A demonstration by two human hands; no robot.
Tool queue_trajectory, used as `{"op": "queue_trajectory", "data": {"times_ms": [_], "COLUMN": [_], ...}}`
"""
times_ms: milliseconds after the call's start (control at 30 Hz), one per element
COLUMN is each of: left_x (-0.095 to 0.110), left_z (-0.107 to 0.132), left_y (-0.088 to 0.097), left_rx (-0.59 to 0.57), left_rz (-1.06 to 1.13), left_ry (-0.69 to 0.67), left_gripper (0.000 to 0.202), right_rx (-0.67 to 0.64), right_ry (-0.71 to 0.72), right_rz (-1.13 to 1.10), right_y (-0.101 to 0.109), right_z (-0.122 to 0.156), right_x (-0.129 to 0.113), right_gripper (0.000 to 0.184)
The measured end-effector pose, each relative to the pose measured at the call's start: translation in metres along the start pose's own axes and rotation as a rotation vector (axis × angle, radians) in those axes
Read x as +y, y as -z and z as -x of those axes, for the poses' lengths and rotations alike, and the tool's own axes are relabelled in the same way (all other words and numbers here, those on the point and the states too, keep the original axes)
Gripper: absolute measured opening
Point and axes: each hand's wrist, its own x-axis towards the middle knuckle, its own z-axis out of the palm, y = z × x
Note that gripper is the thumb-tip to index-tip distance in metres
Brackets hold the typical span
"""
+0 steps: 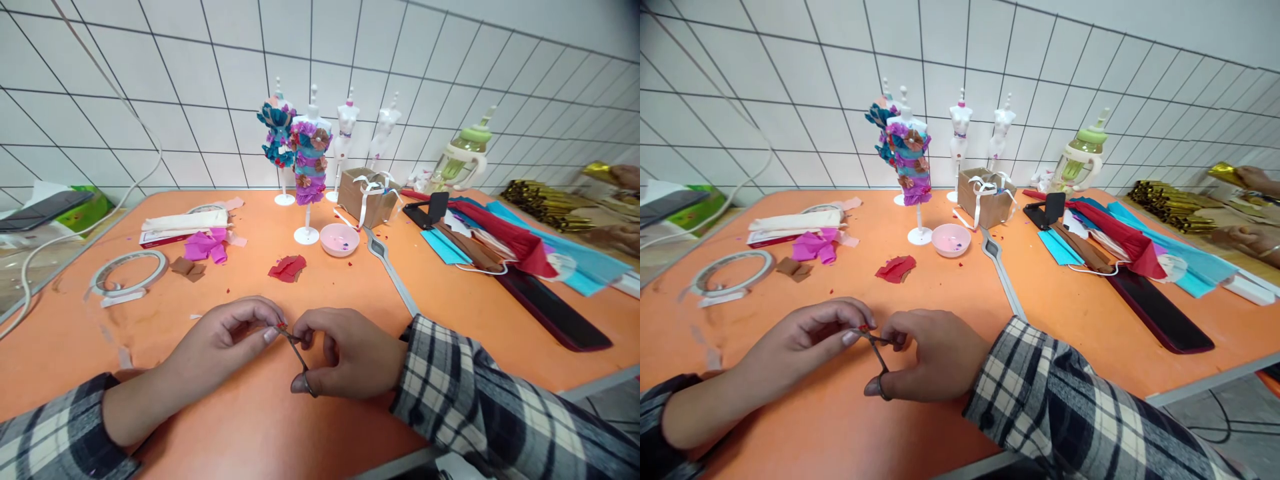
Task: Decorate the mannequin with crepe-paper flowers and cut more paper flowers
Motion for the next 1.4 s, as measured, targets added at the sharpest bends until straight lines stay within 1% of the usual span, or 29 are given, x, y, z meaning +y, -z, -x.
{"op": "queue_trajectory", "data": {"times_ms": [333,667,800,933,1067,1133,1300,1400], "left_x": [-0.0009,-0.0021,-0.0048,-0.0047,-0.0022,-0.0014,-0.0036,-0.0052], "left_z": [0.0003,-0.0003,-0.0002,0.0006,0.0002,-0.0002,0.0007,0.0016], "left_y": [0.0023,0.0024,0.0019,0.0016,0.0017,0.0019,0.003,0.0036], "left_rx": [-0.012,-0.014,-0.018,-0.034,-0.043,-0.044,-0.08,-0.098], "left_rz": [-0.007,-0.014,0.007,0.008,0.013,0.011,-0.003,-0.016], "left_ry": [0.004,0.009,-0.006,-0.01,-0.029,-0.038,-0.057,-0.074], "left_gripper": [0.014,0.012,0.008,0.008,0.009,0.01,0.012,0.012], "right_rx": [-0.026,-0.041,-0.065,-0.056,-0.067,-0.07,-0.073,-0.079], "right_ry": [0.003,-0.038,-0.046,-0.039,-0.037,-0.043,-0.043,-0.037], "right_rz": [-0.008,-0.025,-0.088,-0.09,-0.123,-0.121,-0.086,-0.092], "right_y": [0.0026,0.0035,0.003,0.0025,0.0031,0.0035,0.0037,0.0026], "right_z": [0.0006,0.0008,0.0,-0.0006,-0.0004,0.0001,0.001,0.0009], "right_x": [0.003,0.0006,0.0006,0.0007,0.0015,0.0012,0.0005,0.0044], "right_gripper": [0.039,0.033,0.028,0.031,0.028,0.027,0.032,0.028]}}
